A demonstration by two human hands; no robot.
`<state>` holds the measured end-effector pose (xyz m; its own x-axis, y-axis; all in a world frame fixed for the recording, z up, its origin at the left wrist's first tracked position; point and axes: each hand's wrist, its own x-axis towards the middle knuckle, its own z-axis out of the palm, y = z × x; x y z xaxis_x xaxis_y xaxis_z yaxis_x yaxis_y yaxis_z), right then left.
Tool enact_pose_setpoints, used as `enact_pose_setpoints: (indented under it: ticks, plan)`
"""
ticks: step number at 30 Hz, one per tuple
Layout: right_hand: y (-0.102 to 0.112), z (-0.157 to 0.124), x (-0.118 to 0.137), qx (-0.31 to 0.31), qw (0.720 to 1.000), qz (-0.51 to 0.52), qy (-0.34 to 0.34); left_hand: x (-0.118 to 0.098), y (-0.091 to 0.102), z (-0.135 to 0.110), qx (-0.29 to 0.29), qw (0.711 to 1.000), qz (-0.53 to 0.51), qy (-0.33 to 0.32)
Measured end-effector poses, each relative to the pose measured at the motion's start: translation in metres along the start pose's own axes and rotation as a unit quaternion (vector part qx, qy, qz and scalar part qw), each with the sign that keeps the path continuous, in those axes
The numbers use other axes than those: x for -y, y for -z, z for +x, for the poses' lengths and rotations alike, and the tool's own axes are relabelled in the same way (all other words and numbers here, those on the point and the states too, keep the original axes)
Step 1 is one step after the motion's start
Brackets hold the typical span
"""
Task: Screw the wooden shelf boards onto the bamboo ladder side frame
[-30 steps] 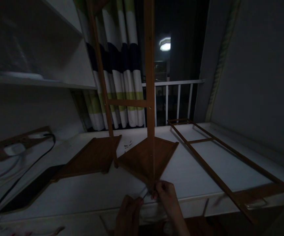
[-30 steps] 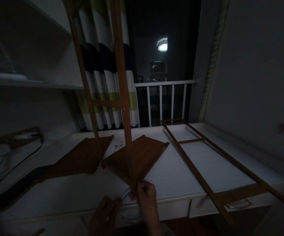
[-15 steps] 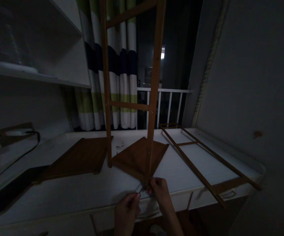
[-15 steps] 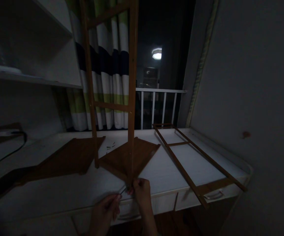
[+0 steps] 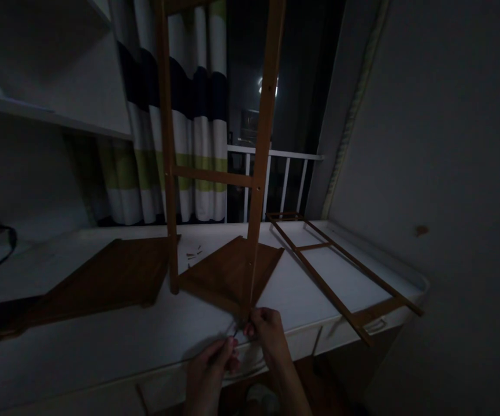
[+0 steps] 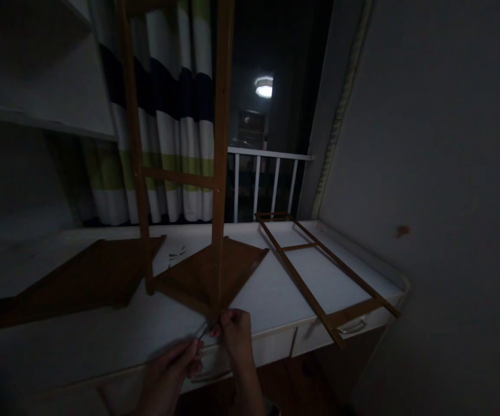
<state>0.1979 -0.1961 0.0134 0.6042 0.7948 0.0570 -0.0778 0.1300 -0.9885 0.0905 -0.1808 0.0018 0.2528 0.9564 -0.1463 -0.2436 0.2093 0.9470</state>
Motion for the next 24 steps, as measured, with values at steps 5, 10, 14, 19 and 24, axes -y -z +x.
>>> enact_pose_setpoints:
  ticks: [5,10,14,19,24]
  plan:
    - [0.002,0.0,-0.001,0.005,1.0,0.023,0.001,0.002,0.001,0.003,0.011,1.0,-0.007,0.019]
    - [0.004,0.001,-0.003,0.007,0.999,0.034,0.006,0.002,0.0,0.001,0.007,1.0,-0.013,0.024]
    - [0.004,0.002,-0.006,0.006,0.999,0.05,-0.005,-0.002,-0.003,-0.003,0.002,0.999,-0.027,0.023]
    - [0.006,0.004,-0.003,0.026,0.993,0.095,-0.058,-0.002,-0.001,-0.004,0.013,0.999,-0.023,0.024]
    - [0.008,0.014,0.004,0.03,0.984,0.13,-0.122,0.0,0.001,-0.002,0.014,1.0,-0.009,0.012]
